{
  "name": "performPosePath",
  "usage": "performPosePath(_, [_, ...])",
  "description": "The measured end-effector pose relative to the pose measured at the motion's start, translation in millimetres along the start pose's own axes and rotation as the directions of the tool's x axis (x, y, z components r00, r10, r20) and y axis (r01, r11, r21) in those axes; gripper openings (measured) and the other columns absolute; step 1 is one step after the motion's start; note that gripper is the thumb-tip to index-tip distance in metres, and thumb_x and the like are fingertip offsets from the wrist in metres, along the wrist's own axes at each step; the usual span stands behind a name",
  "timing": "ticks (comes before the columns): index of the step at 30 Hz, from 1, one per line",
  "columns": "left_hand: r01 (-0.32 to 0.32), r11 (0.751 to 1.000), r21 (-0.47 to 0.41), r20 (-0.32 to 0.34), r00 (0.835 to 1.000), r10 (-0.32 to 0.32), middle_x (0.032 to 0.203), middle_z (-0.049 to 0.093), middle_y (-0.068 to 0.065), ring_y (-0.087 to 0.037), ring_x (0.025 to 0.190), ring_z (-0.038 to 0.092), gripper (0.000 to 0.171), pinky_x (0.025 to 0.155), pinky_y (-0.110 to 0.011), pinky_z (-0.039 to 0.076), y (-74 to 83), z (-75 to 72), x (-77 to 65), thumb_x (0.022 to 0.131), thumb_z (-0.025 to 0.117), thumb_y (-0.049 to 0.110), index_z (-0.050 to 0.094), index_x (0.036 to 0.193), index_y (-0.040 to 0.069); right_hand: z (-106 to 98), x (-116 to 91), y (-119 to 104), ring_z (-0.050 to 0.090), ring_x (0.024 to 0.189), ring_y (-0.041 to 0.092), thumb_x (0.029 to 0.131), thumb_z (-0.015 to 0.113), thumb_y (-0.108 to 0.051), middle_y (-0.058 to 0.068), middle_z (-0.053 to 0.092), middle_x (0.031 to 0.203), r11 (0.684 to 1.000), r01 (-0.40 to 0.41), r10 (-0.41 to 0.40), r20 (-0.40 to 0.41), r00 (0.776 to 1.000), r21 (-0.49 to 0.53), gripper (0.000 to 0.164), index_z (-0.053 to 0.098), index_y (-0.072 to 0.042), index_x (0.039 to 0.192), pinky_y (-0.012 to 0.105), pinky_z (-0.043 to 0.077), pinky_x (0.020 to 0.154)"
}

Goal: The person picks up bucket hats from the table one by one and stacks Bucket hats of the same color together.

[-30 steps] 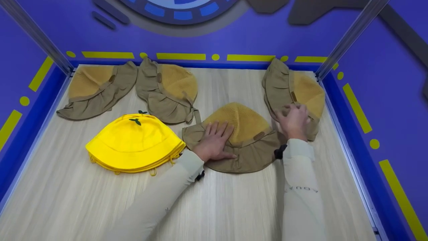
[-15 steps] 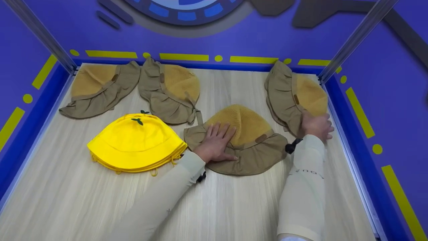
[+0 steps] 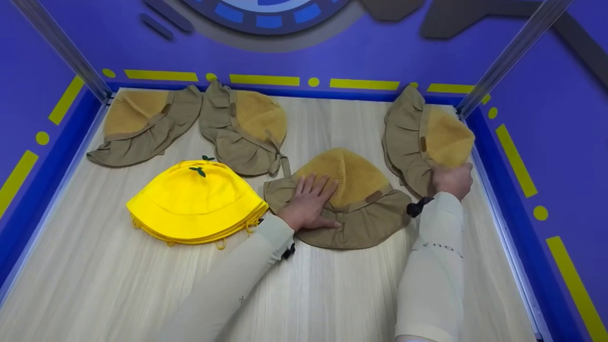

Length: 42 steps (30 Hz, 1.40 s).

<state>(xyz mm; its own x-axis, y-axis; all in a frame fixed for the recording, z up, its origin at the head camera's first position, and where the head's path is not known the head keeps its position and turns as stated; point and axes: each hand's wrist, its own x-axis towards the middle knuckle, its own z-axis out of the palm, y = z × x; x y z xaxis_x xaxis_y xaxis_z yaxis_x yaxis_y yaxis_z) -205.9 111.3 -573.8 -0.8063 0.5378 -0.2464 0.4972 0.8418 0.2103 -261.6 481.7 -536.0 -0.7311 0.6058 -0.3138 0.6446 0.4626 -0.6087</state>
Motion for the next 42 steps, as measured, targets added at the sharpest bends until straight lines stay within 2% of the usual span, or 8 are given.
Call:
performPosePath(6, [0.002,1.000,-0.006,0.014,1.000,-0.002,0.175,-0.003,-0.004,-0.035,0.161,-0.005,0.111,0.129,-0.054,-0.001,-0.5,-0.7,0.3,0.085,0.053,0.083,-0.002,0.166,0.030,0.4,-2.3,0.8,0.033,0.150,0.034,0.096,0.061,-0.034,0.016,0.032,0.166,0.998,0.047,-0.047,-0.008,0.999,0.046,0.083,0.018,-0.009,0.163,0.049,0.029,0.125])
performPosePath(11, [0.004,1.000,-0.006,0.012,1.000,-0.004,0.175,-0.003,-0.004,-0.035,0.161,-0.004,0.110,0.129,-0.055,-0.001,-1.2,-1.0,0.3,0.085,0.053,0.083,-0.001,0.166,0.031,6.0,-4.7,1.8,0.039,0.146,0.034,0.100,0.053,-0.028,0.016,0.040,0.162,0.991,0.127,-0.125,-0.062,0.990,0.029,0.066,0.030,-0.011,0.160,0.049,0.032,0.123])
performPosePath(17, [0.003,1.000,-0.018,0.014,1.000,-0.002,0.175,-0.002,-0.003,-0.035,0.161,-0.004,0.110,0.129,-0.054,-0.001,-0.8,-2.8,0.4,0.085,0.054,0.082,0.000,0.166,0.031,7.5,-10.2,-3.2,0.047,0.140,0.033,0.103,0.049,-0.030,0.017,0.051,0.153,0.971,0.236,-0.229,-0.173,0.958,0.025,0.054,0.043,-0.008,0.152,0.048,0.037,0.119])
performPosePath(24, [0.007,0.999,-0.033,0.019,1.000,-0.007,0.175,-0.002,-0.004,-0.035,0.161,-0.005,0.109,0.128,-0.056,-0.002,-0.9,-5.1,-0.9,0.086,0.055,0.081,0.002,0.166,0.030,-0.5,-24.8,-20.2,0.059,0.125,0.036,0.105,0.050,-0.035,0.017,0.063,0.138,0.931,0.365,-0.347,-0.333,0.877,-0.010,0.044,0.053,-0.012,0.142,0.051,0.046,0.105])
performPosePath(27, [0.008,1.000,-0.025,0.009,1.000,-0.008,0.175,0.000,-0.003,-0.034,0.161,-0.003,0.109,0.129,-0.055,0.000,0.7,-3.6,-1.4,0.086,0.055,0.082,0.003,0.166,0.030,-1.6,-33.8,-25.0,0.062,0.121,0.036,0.106,0.049,-0.040,0.015,0.066,0.136,0.921,0.387,-0.375,-0.365,0.852,-0.041,0.044,0.053,-0.017,0.143,0.052,0.048,0.101])
performPosePath(33, [0.011,1.000,-0.013,0.008,1.000,-0.011,0.175,-0.001,-0.001,-0.032,0.161,-0.003,0.108,0.129,-0.054,0.001,3.4,-0.8,-0.6,0.086,0.053,0.083,0.002,0.166,0.031,4.4,-55.5,-33.1,0.066,0.116,0.035,0.105,0.052,-0.044,0.012,0.071,0.130,0.886,0.456,-0.442,-0.439,0.782,-0.081,0.041,0.057,-0.021,0.138,0.052,0.051,0.099])
performPosePath(36, [0.009,1.000,-0.025,0.014,1.000,-0.009,0.175,-0.002,-0.002,-0.032,0.161,-0.004,0.109,0.129,-0.054,0.000,3.1,-1.9,-0.5,0.086,0.053,0.082,0.002,0.166,0.029,6.2,-67.9,-39.8,0.067,0.115,0.036,0.103,0.055,-0.044,0.014,0.072,0.127,0.848,0.524,-0.497,-0.467,0.732,-0.080,0.041,0.058,-0.018,0.134,0.054,0.052,0.100])
performPosePath(42, [-0.002,0.992,-0.130,-0.006,1.000,0.001,0.174,0.007,-0.005,-0.034,0.161,0.002,0.108,0.129,-0.055,0.000,-3.6,-8.3,0.8,0.085,0.063,0.076,0.009,0.166,0.028,5.4,-93.3,-55.9,0.069,0.104,0.042,0.100,0.063,-0.044,0.023,0.073,0.113,0.735,0.675,-0.602,-0.527,0.600,-0.071,0.045,0.060,-0.012,0.130,0.056,0.051,0.089])
